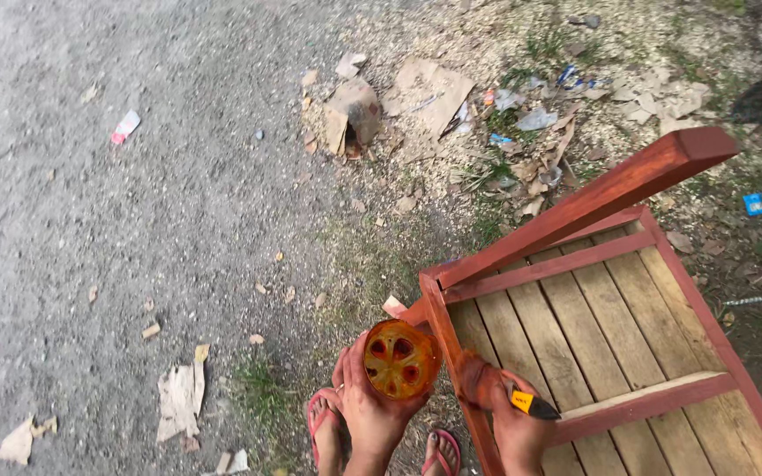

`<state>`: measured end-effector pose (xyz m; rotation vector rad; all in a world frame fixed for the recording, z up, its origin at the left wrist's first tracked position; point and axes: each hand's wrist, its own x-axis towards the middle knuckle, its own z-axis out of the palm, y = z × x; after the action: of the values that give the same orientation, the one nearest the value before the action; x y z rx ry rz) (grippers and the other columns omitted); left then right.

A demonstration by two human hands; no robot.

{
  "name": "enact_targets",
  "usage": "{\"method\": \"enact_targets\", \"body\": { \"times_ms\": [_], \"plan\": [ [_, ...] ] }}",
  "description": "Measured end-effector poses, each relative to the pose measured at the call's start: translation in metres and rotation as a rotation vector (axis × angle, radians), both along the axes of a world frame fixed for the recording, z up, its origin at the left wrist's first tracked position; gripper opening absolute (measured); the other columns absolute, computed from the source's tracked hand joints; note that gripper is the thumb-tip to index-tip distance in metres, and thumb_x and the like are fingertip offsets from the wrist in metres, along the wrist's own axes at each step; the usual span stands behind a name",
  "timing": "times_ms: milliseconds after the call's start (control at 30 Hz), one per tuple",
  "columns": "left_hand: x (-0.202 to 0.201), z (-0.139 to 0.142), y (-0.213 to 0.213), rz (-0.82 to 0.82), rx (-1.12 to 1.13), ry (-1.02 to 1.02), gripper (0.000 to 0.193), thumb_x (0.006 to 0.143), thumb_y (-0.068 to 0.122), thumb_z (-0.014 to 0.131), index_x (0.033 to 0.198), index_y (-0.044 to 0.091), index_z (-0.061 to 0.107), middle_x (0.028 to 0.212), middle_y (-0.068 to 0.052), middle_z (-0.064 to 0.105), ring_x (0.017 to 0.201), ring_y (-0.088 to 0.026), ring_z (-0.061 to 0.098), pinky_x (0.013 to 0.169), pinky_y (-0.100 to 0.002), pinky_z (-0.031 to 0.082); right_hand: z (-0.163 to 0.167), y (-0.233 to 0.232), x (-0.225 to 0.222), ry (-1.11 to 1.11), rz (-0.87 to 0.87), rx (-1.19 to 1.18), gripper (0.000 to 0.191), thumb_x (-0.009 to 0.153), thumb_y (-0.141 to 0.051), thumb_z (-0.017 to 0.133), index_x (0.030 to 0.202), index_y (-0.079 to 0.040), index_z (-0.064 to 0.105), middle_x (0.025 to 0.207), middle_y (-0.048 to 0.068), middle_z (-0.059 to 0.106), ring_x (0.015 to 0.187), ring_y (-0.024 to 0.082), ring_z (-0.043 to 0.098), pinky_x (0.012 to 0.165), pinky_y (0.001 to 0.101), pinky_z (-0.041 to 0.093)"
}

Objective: The person applies a reddish-brown finish to a wooden bench using a cloth. They repeatedly dip the cloth into a container and wipe the bench's frame and slats, working along the length of the bench.

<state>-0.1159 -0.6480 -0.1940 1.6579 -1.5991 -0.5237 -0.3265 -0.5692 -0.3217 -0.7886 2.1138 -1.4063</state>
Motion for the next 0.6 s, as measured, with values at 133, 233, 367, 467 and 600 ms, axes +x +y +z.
{"method": "enact_targets", "body": {
  "times_ms": [133, 233, 367, 467, 600],
  "plan": [
    [0.008, 0.001, -0.029, -0.002, 0.021, 0.053, 0.112, 0.04, 0.033, 0.099, 0.138, 0.009, 0.05, 0.123, -0.011, 0.065, 0.123, -0.036, 0.055, 0.107, -0.049, 0.038, 0.028, -0.006, 0.023, -0.006, 0.001, 0.0, 0.033, 0.088, -0.012, 0.074, 0.119, -0.003, 0.074, 0.087, 0.008, 0.076, 0.075, 0.014, 0.068, 0.069, 0.0293, 0.055],
    [0.02, 0.003, -0.057, -0.063, -0.027, 0.065, 0.112, 0.038, 0.033, 0.099, 0.136, 0.009, 0.051, 0.123, -0.013, 0.064, 0.12, -0.035, 0.057, 0.105, -0.049, 0.039, 0.06, -0.022, 0.058, 0.285, 0.219, -0.197, 0.033, 0.086, -0.01, 0.073, 0.119, -0.01, 0.073, 0.103, 0.01, 0.078, 0.091, 0.018, 0.077, 0.079, 0.0288, 0.06],
    [0.049, 0.004, -0.096, -0.096, 0.042, -0.029, 0.118, 0.034, 0.031, 0.103, 0.138, 0.006, 0.054, 0.127, -0.015, 0.065, 0.12, -0.037, 0.055, 0.101, -0.059, 0.027, 0.073, -0.089, 0.08, 0.683, 0.483, -0.219, 0.047, 0.08, -0.003, 0.071, 0.125, -0.011, 0.07, 0.131, 0.022, 0.066, 0.116, 0.038, 0.067, 0.093, 0.0412, 0.057],
    [0.075, 0.005, -0.132, -0.171, 0.064, -0.033, 0.112, 0.037, 0.033, 0.102, 0.135, 0.008, 0.055, 0.124, -0.014, 0.064, 0.119, -0.035, 0.056, 0.105, -0.051, 0.033, 0.06, -0.136, 0.093, 0.797, 0.415, -0.173, 0.056, 0.074, 0.003, 0.066, 0.127, -0.013, 0.071, 0.132, 0.02, 0.065, 0.123, 0.04, 0.063, 0.101, 0.0463, 0.055],
    [0.093, 0.002, -0.15, -0.328, 0.026, 0.031, 0.111, 0.042, 0.036, 0.099, 0.139, 0.008, 0.052, 0.126, -0.012, 0.064, 0.123, -0.033, 0.057, 0.11, -0.045, 0.036, 0.039, -0.126, 0.099, 0.828, 0.372, -0.023, 0.056, 0.078, 0.001, 0.065, 0.13, -0.016, 0.068, 0.132, 0.02, 0.065, 0.12, 0.039, 0.065, 0.098, 0.0446, 0.056]
  ]
}}
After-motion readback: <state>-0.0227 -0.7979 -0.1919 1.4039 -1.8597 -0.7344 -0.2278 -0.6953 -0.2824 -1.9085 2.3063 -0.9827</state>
